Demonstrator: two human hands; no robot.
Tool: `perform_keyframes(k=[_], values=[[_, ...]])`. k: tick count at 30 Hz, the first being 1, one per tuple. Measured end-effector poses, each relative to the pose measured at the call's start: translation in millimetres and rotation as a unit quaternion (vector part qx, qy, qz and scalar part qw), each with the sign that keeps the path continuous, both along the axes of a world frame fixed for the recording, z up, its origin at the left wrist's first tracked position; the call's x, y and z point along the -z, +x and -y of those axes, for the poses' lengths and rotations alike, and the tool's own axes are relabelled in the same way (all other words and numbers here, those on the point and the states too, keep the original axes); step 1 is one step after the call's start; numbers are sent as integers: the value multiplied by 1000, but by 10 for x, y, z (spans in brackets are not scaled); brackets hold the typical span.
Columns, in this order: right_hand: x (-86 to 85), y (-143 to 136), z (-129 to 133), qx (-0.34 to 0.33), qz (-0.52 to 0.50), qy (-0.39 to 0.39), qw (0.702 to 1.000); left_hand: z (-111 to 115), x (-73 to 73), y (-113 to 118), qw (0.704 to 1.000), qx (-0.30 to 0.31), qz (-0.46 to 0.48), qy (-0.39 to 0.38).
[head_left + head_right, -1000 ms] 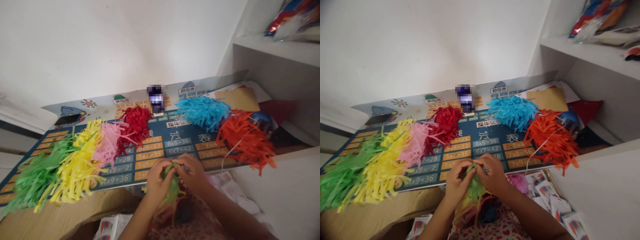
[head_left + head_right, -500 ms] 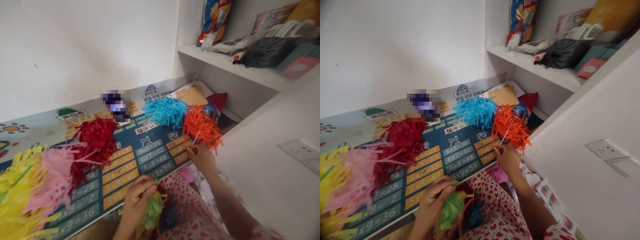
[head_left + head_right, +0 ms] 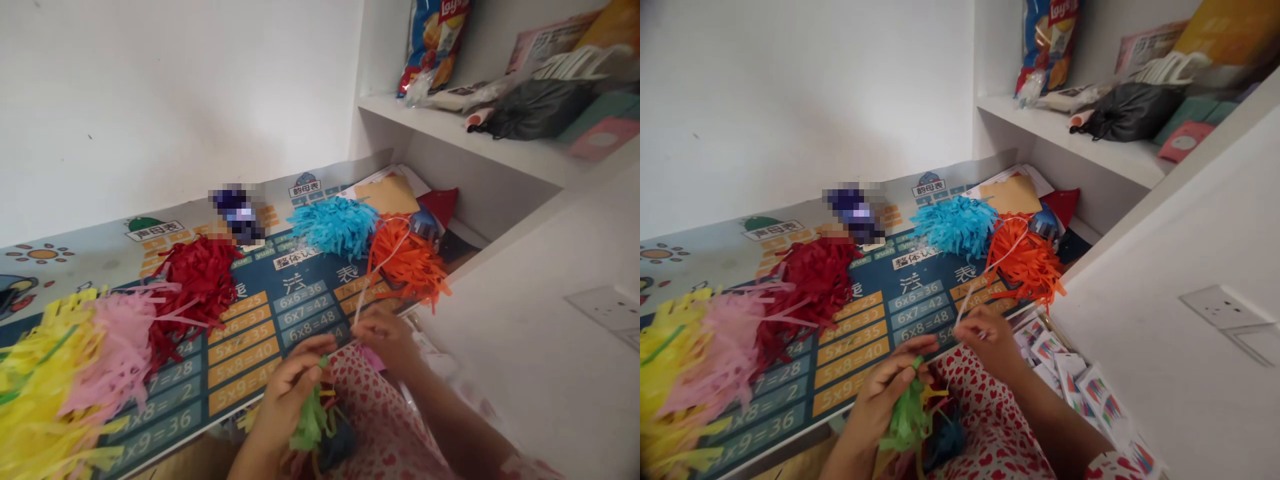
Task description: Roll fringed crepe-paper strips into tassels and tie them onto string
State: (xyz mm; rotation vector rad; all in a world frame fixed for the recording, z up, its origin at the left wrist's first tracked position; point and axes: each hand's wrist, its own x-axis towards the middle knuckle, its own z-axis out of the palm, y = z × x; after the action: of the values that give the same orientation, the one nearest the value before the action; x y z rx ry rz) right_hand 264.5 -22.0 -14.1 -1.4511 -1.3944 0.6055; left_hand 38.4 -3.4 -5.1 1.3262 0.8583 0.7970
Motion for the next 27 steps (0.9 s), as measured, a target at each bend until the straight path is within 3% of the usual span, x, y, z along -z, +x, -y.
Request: perform_keyframes(k=[3,5,7,9,15,21,23,25,27], values=[[-23,-379,35,-95,-146,-21,985,32,1,142,994,40,21,-99],[7,-445,-35,-105,-321,-61,939,58,-2,130,992,33,10,-123],[31,-334,-152,-89,-477,-86,870,82,2,1,995,15,-15,-102],[25,-83,-279,-65,-545,-81,832,108,23,-215,996,0,-50,-69],[-97,707,-533,1,-555,-17,832,250,134,-779,991,-43,-98,-84],[-293,881,-552,20,-627,11,779,292,180,-849,988,-27,-139,-61],[-355,895,-531,44,-630,24,775,281,163,-858,986,-17,-160,-32],[-381,873,-505,87,-587,47,804,275,121,-880,984,-37,-173,33],[-359,777,-473,167,-489,91,851,276,70,-898,977,-83,-168,102]])
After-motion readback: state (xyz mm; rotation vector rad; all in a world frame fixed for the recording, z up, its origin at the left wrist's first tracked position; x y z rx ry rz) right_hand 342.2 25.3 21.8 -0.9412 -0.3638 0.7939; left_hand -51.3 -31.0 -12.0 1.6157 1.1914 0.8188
